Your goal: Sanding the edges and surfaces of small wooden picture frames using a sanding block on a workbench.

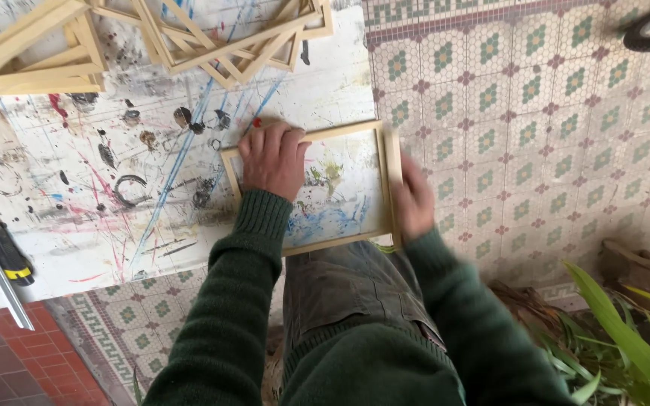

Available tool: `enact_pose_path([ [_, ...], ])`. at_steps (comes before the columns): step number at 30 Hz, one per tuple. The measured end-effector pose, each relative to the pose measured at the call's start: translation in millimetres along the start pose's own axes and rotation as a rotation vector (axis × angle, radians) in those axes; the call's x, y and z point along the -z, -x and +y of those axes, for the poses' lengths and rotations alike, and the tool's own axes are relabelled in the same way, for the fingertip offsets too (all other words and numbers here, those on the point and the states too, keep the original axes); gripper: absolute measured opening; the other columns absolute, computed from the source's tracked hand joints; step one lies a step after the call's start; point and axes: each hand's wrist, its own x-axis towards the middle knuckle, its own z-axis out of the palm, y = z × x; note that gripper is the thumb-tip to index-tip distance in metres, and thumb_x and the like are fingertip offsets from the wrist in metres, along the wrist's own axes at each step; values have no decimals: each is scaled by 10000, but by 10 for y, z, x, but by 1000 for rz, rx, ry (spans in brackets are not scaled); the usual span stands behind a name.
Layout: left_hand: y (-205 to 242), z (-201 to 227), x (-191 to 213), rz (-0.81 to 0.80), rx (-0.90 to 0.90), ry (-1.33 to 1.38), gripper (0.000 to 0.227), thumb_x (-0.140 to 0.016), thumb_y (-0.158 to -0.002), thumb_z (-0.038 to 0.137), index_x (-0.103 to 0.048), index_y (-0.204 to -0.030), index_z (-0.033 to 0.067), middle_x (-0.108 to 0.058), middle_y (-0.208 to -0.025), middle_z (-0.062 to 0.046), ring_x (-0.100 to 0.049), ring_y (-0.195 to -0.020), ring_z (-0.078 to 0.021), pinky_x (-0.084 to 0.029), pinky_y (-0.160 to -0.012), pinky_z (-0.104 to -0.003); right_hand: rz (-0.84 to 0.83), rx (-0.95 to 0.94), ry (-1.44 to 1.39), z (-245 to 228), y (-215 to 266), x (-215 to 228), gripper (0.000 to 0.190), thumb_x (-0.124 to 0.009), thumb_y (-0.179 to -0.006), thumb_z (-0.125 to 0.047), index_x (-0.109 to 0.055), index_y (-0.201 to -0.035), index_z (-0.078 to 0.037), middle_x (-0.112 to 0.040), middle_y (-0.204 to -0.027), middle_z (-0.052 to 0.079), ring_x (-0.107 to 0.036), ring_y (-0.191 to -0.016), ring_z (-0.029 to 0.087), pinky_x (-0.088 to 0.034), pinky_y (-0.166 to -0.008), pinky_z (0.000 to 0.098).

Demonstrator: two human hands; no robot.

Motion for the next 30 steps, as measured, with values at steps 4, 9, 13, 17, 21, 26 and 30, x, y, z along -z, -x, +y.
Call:
enact_pose_path([
  [4, -1, 49, 28, 19, 12, 21, 223, -797, -959, 242, -673, -1114, 140, -624, -1169, -16, -554, -1118, -253, -381, -1045, -475, 12, 101, 73, -263, -517, -120, 538, -475, -1073, -179, -436, -1566, 33, -521, -1581, 234, -530, -1457, 331, -431, -1239, 451],
  [9, -58, 15, 40, 11, 33, 34, 219, -795, -943, 227, -680, -1108, 139, -626, -1152, -24, -552, -1089, -270, -383, -1013, -475, 52, -242, 115, 32, 659, 90, 601, -484, -990, -193, -432, -1537, 52, -442, -1607, 242, -417, -1508, 314, -338, -1239, 425],
  [13, -26, 53, 86, 15, 29, 42, 233, -794, -936, 231, -681, -1118, 141, -621, -1153, -21, -553, -1094, -266, -387, -1023, -478, 67, -253, 27, 34, 292, 23, 580, -489, -999, -175, -435, -1534, 42, -475, -1582, 241, -458, -1476, 316, -364, -1227, 422],
  [17, -78, 41, 79, 16, 23, 37, 238, -793, -939, 244, -677, -1116, 135, -617, -1154, -23, -552, -1098, -269, -389, -1023, -476, 45, 19, 88, -269, -915, -195, 536, -478, -1027, -103, -443, -1545, 31, -495, -1586, 226, -477, -1475, 316, -372, -1243, 415],
  [21, -70, 29, 84, 10, 36, 60, 243, -801, -936, 257, -679, -1111, 142, -612, -1146, -22, -554, -1103, -269, -380, -1019, -479, 29, -14, 59, -190, -1107, -206, 521, -532, -1055, -100, -432, -1555, 10, -480, -1590, 223, -471, -1476, 305, -390, -1224, 402],
  [26, -8, 11, 77, 70, 53, 38, 261, -823, -915, 258, -681, -1102, 144, -610, -1153, -25, -548, -1102, -280, -360, -1009, -499, 81, -64, 312, -459, -1099, -242, 522, -580, -1030, -111, -517, -1546, -62, -596, -1316, 187, -546, -1123, 262, -514, -970, 400],
  [30, 93, -7, 50, 64, 91, -7, 285, -826, -897, 247, -674, -1105, 126, -607, -1171, -49, -547, -1129, -296, -362, -1060, -521, 164, 296, 1037, -428, -1035, -327, 506, -675, -959, -137, -636, -1463, -123, -621, -1078, 174, -531, -896, 229, -531, -727, 368],
])
